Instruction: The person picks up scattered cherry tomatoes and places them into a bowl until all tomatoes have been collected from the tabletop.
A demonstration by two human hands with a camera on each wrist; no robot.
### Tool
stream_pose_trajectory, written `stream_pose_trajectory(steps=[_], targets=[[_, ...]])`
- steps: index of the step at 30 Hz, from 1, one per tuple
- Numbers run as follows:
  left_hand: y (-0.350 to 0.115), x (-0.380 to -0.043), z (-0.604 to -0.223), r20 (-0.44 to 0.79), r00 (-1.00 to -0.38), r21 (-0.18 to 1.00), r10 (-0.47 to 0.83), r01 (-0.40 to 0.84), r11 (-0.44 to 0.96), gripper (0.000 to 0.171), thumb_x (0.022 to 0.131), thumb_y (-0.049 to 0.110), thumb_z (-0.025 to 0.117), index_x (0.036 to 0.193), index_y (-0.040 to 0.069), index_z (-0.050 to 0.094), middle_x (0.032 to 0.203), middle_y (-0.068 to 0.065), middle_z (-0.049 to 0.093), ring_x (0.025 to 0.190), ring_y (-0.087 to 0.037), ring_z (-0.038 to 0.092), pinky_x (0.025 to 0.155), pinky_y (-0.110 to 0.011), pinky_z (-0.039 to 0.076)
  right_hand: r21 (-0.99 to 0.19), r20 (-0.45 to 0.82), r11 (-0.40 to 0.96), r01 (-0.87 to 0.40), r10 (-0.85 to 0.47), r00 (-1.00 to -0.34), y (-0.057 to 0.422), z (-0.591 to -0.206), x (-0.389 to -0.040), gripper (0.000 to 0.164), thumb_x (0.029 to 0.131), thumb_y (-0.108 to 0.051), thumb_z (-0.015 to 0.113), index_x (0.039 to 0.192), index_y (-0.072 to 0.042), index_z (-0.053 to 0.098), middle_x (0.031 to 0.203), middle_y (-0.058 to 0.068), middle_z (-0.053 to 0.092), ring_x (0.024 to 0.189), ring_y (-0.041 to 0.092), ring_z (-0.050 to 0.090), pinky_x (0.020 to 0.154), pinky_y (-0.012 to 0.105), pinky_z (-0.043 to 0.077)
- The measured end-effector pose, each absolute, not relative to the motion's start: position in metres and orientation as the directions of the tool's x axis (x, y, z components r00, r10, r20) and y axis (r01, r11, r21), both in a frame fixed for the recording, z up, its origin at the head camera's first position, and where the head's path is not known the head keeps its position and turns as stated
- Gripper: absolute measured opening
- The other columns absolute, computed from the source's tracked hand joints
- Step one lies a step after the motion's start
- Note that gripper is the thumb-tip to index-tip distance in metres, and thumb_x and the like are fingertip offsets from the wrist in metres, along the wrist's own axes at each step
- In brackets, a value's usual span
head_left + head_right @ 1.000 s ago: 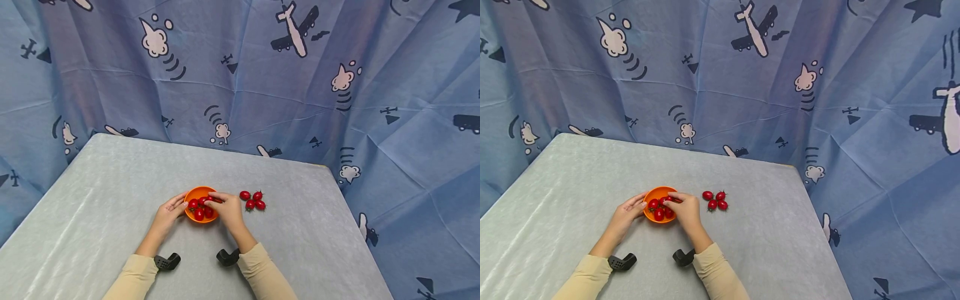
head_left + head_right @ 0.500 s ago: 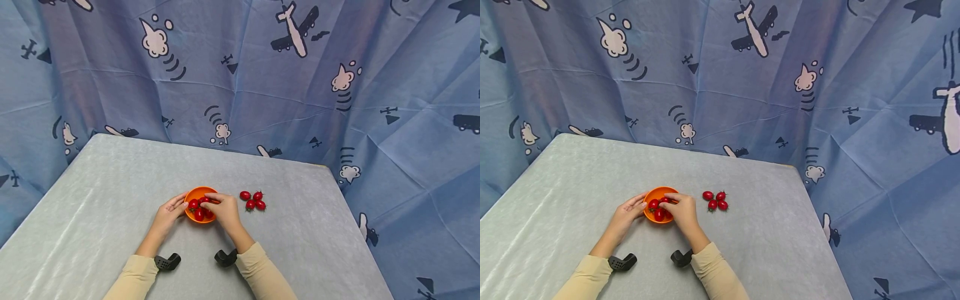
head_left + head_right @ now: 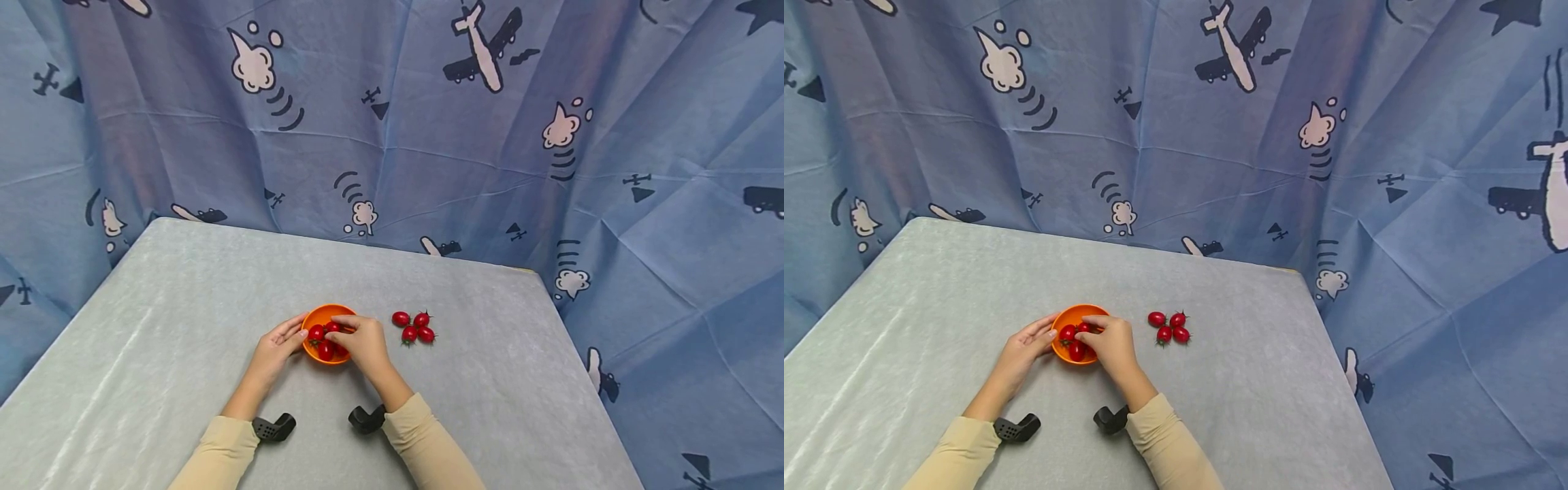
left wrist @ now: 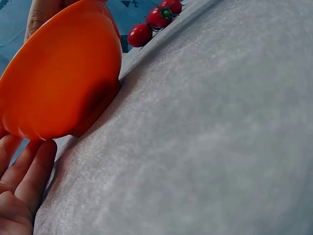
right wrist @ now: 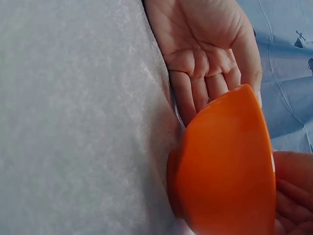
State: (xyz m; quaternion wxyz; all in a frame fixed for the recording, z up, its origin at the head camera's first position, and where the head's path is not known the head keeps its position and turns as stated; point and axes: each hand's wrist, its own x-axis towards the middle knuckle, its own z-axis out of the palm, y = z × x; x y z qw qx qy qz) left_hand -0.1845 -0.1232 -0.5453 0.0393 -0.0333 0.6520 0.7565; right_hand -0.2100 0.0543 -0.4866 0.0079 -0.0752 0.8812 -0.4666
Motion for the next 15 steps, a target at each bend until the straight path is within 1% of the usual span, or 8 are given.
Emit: stream_pose_trajectory(steps=[7,15], targets=[[-0.123,-0.184,-0.545,-0.098,-0.995,0.984,0.016,-0.099,-0.151,0.049,0.1,0.017,0.06,0.145,0.0,0.049,0.147,-0.019,0.05,0.107,0.013,0.058,0.088,-0.011,0.05,-0.844,0.05,0.522,-0.122,-0.149,-0.988,0.057,-0.486,-0.21,0.029,0.079,-0.014,0.084,0.106,-0.005,0.078,0.105,0.01,0.077,0.107,0.027,0.069,0.089,0.036,0.058],[-0.123,-0.185,-0.546,-0.078,-0.997,0.985,0.004,-0.078,-0.152,0.049,0.099,0.014,0.06,0.144,-0.003,0.049,0.146,-0.023,0.051,0.106,0.013,0.059,0.088,-0.011,0.05,-0.872,0.061,0.48,-0.101,-0.098,-0.993,0.07,-0.484,-0.207,0.031,0.08,-0.013,0.083,0.11,-0.006,0.077,0.113,0.013,0.075,0.107,0.026,0.07,0.087,0.032,0.059]])
